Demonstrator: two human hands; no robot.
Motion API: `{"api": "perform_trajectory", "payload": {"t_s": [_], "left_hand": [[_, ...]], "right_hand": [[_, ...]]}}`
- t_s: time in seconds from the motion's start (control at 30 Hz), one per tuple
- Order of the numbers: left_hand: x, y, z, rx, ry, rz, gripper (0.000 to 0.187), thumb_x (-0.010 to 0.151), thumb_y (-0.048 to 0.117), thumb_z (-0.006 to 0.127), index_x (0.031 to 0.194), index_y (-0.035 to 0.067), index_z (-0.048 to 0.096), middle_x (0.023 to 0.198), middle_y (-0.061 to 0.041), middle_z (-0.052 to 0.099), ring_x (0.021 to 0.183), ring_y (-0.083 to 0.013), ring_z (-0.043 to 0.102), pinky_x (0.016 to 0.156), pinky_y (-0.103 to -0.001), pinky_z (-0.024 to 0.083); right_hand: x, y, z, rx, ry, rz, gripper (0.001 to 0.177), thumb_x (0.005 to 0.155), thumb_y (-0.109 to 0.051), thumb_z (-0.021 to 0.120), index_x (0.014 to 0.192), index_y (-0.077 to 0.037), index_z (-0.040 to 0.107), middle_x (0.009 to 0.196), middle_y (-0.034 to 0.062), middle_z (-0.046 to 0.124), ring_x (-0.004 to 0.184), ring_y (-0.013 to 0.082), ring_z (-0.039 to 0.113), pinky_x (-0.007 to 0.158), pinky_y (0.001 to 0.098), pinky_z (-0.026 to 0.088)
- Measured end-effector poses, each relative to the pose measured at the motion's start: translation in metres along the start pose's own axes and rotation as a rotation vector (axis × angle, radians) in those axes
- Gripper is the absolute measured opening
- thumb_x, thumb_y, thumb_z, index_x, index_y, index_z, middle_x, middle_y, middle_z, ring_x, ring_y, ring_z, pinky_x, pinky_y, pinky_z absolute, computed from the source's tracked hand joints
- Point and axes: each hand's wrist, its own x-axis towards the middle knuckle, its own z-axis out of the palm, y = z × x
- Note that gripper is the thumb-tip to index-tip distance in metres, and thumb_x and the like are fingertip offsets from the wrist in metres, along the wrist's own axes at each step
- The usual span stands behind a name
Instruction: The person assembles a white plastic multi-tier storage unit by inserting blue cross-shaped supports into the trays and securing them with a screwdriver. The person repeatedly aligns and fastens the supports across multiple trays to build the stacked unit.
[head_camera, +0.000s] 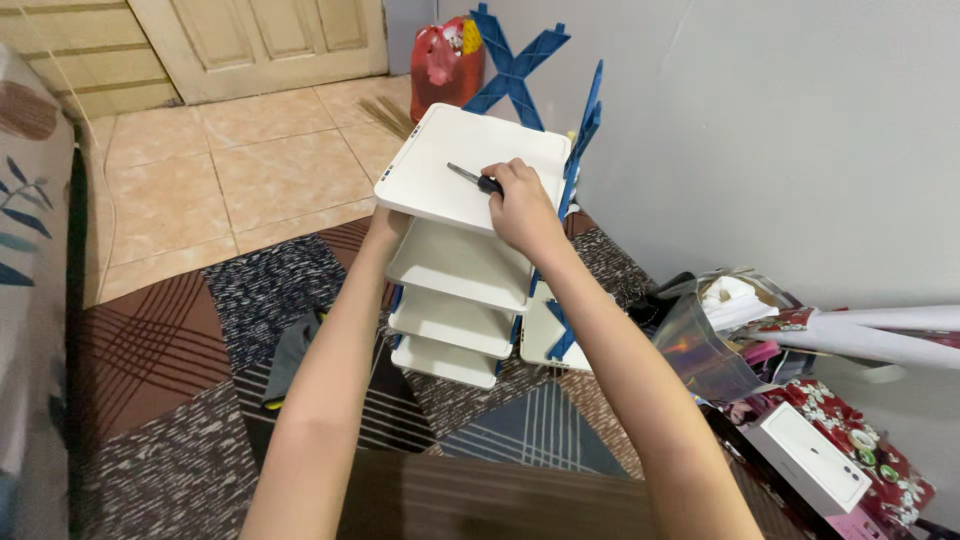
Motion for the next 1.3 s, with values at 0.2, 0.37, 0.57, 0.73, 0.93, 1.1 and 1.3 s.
{"api": "perform_trajectory", "payload": {"t_s": [0.2,0.37,0.57,0.73,0.93,1.1,1.3], "left_hand": [[-0.053,0.032,0.023,0.094,0.316,0.162,0.032,0.101,0.010,0.051,0.129,-0.004,0.053,0.123,-0.020,0.065,0.117,-0.0299,0.060,0.100,-0.040,0.048],[-0.125,0.073,0.063,0.180,0.600,0.022,0.028,0.095,0.002,0.055,0.122,-0.001,0.048,0.122,-0.022,0.053,0.120,-0.0376,0.048,0.105,-0.045,0.036],[-0.197,0.112,0.087,0.182,0.513,0.002,0.054,0.085,-0.003,0.060,0.133,-0.003,0.034,0.128,-0.022,0.038,0.127,-0.0389,0.035,0.111,-0.050,0.026],[-0.197,0.126,0.049,0.136,0.372,0.047,0.066,0.074,0.003,0.063,0.134,-0.002,0.035,0.128,-0.022,0.037,0.128,-0.0385,0.036,0.112,-0.048,0.027],[-0.164,0.150,-0.029,0.184,0.500,0.167,0.052,0.082,0.005,0.053,0.133,0.002,0.047,0.134,-0.018,0.041,0.133,-0.0350,0.037,0.114,-0.044,0.031],[-0.082,0.167,-0.067,0.190,0.523,0.331,0.024,0.096,0.005,0.053,0.120,0.002,0.058,0.124,-0.015,0.056,0.123,-0.0280,0.055,0.109,-0.041,0.043],[0.011,0.174,-0.042,-0.049,0.397,0.444,0.020,0.099,0.003,0.057,0.119,0.001,0.061,0.121,-0.011,0.069,0.116,-0.0195,0.067,0.099,-0.033,0.053]], "right_hand": [[0.000,0.011,-0.032,0.151,-0.031,-0.083,0.034,0.090,0.002,0.057,0.122,-0.004,0.063,0.110,0.0196,0.067,0.105,0.0376,0.066,0.094,0.0433,0.051],[0.003,0.017,-0.047,0.258,-0.111,0.088,0.031,0.093,-0.003,0.057,0.124,-0.004,0.061,0.110,0.0174,0.069,0.104,0.0326,0.067,0.093,0.0408,0.051],[-0.003,0.014,-0.036,0.030,-0.221,0.060,0.025,0.104,-0.027,0.059,0.112,-0.006,0.069,0.110,0.0166,0.071,0.103,0.0351,0.066,0.090,0.0431,0.050],[-0.005,0.011,-0.031,-0.009,-0.201,-0.035,0.025,0.103,-0.028,0.060,0.108,-0.004,0.068,0.108,0.0179,0.070,0.102,0.0375,0.065,0.089,0.0455,0.050],[0.016,0.006,-0.026,-0.093,-0.293,0.021,0.025,0.102,-0.029,0.059,0.112,-0.006,0.062,0.110,0.0189,0.070,0.103,0.0395,0.066,0.086,0.0488,0.050],[0.065,0.009,-0.003,-0.119,-0.340,-0.018,0.026,0.103,-0.027,0.059,0.120,-0.007,0.056,0.110,0.0206,0.072,0.105,0.0426,0.066,0.086,0.0519,0.050],[0.104,0.013,0.040,0.250,-0.241,-0.066,0.024,0.106,-0.023,0.058,0.123,-0.007,0.054,0.107,0.0207,0.070,0.099,0.0392,0.066,0.085,0.0448,0.052]]}}
